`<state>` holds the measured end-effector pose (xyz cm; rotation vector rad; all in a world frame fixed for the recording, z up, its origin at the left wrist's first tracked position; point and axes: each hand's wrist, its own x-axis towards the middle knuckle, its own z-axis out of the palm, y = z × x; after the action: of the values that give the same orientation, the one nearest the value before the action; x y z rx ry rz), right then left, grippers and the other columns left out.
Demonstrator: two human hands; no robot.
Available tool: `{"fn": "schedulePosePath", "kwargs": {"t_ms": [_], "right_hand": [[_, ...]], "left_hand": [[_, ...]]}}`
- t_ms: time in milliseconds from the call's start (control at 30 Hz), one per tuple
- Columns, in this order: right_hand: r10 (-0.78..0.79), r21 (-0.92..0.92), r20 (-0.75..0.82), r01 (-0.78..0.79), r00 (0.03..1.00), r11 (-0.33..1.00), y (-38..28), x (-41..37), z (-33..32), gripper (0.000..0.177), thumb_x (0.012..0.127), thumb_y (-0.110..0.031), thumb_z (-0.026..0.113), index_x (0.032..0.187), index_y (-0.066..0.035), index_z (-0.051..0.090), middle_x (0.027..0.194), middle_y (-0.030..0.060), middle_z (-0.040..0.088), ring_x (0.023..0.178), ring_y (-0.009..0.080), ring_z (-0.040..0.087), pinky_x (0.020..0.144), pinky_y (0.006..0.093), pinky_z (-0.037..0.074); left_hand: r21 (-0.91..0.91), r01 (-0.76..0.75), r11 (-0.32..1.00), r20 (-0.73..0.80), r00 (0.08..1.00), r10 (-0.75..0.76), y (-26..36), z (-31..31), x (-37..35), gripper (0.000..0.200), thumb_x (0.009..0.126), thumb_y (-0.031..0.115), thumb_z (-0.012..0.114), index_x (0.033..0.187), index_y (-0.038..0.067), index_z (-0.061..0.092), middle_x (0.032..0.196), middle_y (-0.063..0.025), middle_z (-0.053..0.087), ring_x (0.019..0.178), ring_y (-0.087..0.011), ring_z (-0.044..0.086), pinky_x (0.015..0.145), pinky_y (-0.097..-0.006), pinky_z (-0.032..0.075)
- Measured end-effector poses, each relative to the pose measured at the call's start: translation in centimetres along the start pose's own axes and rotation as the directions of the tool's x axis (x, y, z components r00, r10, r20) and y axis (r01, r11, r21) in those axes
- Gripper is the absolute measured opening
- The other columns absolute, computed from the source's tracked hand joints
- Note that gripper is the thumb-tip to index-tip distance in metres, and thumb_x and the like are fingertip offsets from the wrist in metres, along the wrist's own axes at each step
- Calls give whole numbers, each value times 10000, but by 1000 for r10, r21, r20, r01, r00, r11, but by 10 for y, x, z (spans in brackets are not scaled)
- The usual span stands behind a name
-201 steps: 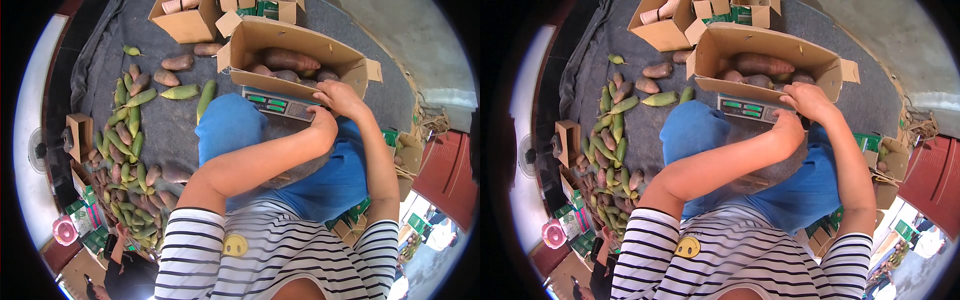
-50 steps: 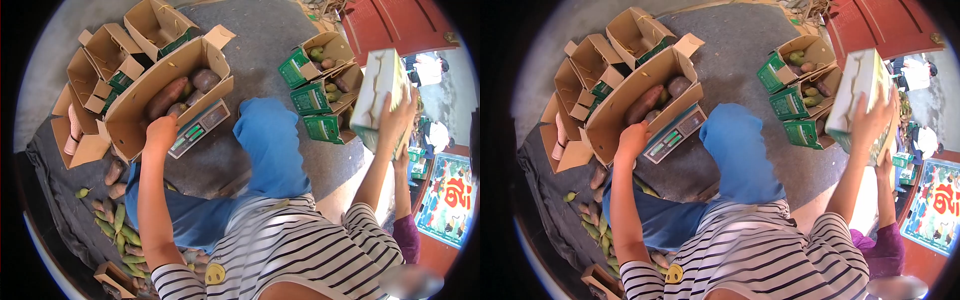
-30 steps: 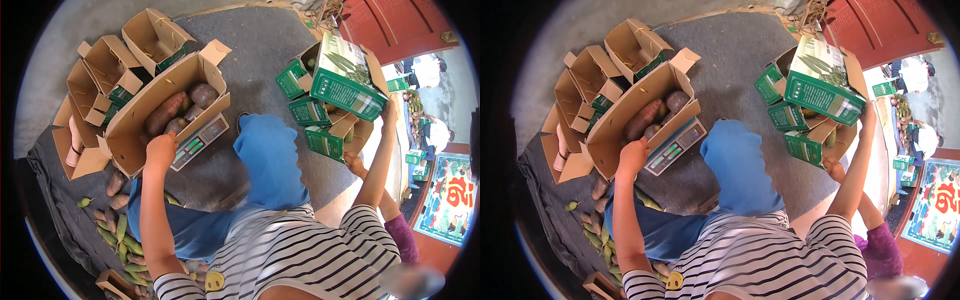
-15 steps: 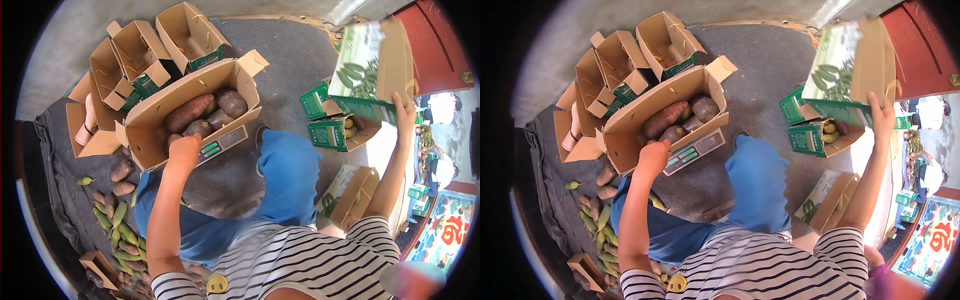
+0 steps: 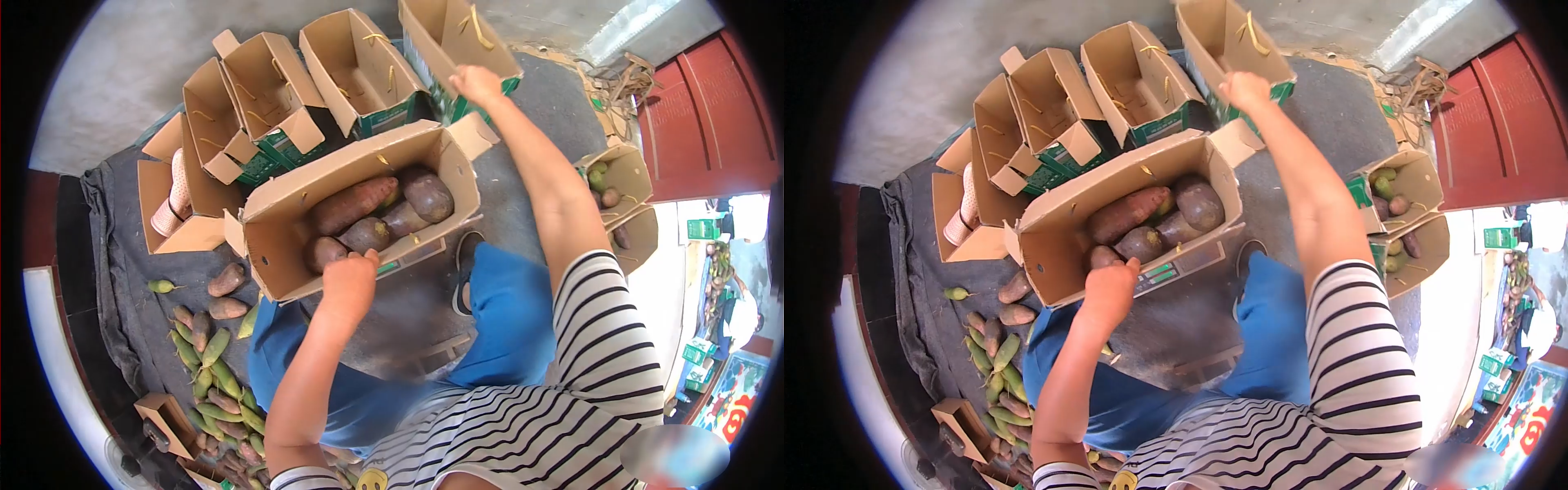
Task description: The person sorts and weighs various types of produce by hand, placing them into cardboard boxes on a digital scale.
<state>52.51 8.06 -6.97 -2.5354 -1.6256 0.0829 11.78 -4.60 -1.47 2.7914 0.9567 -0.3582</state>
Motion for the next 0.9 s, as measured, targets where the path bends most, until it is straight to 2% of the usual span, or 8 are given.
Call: {"fn": "schedulePosePath", "kwargs": {"t_ms": [100, 200, 300, 433, 600, 733, 833, 900], "right_hand": [[-94, 202, 299, 33, 950, 979, -20, 7, 46, 365, 825, -392, 580, 956, -64, 670, 1018, 204, 646, 969, 353, 613, 845, 424, 477], [-230, 281, 277, 150, 933, 948, -9, 12, 72, 409, 811, -394, 620, 979, -23, 655, 1033, 221, 637, 983, 363, 603, 852, 422, 469], [-375, 365, 416, 226, 828, 903, 24, 30, 75, 476, 847, -425, 630, 1111, -29, 615, 1038, 109, 660, 978, 210, 603, 864, 337, 465], [-150, 724, 114, 21, 982, 689, 15, -13, -33, 385, 875, -337, 603, 1113, -35, 616, 959, 44, 665, 866, 117, 627, 805, 274, 479], [-227, 840, -118, 219, 967, 497, -22, -132, -115, 307, 935, -238, 539, 1115, 3, 599, 945, 51, 666, 869, 124, 630, 797, 273, 492], [-237, 711, -135, 261, 962, 653, -45, -245, -105, 227, 937, -180, 539, 1038, 4, 624, 933, 71, 664, 853, 129, 636, 774, 266, 504], [179, 893, -200, 104, 963, 437, -29, -294, -79, 168, 925, -135, 552, 1006, -11, 631, 927, 77, 658, 821, 131, 638, 755, 254, 494], [423, 823, -331, 38, 844, 567, 29, -316, -65, 161, 921, -131, 552, 999, -12, 628, 923, 78, 657, 856, 140, 628, 779, 258, 484]], "left_hand": [[-10, 9, 1000, -4, 1000, -9, 0, -5, 2, 104, 763, 70, 568, 865, 78, 586, 756, -106, 638, 695, -265, 659, 597, -370, 517], [-43, 26, 999, 9, 1000, -26, 1, -4, 1, 108, 760, 64, 572, 867, 73, 585, 760, -109, 634, 698, -270, 658, 603, -373, 514], [-51, 26, 998, 18, 1000, -25, 2, -3, 0, 122, 758, 57, 576, 879, 65, 586, 765, -117, 636, 708, -275, 660, 606, -371, 519], [-83, -5, 997, -28, 1000, 3, -2, 2, 1, 160, 722, 8, 568, 879, 43, 566, 742, -150, 635, 705, -303, 658, 584, -398, 524], [-106, 16, 994, 17, 1000, -14, -4, -2, 0, 152, 753, 24, 568, 904, 38, 569, 767, -166, 646, 739, -329, 656, 615, -425, 523], [-109, -21, 994, 32, 999, 25, -6, -1, 3, 138, 781, 59, 579, 918, 46, 563, 767, -184, 636, 752, -353, 642, 639, -456, 512], [-88, -27, 996, 68, 997, 33, -6, -6, 3, 158, 807, 108, 604, 941, 43, 553, 801, -196, 631, 773, -362, 632, 661, -469, 501], [-115, -34, 993, 96, 994, 45, -5, -10, 2, 215, 817, 147, 624, 979, 30, 547, 826, -204, 626, 796, -373, 624, 680, -468, 492]]}}
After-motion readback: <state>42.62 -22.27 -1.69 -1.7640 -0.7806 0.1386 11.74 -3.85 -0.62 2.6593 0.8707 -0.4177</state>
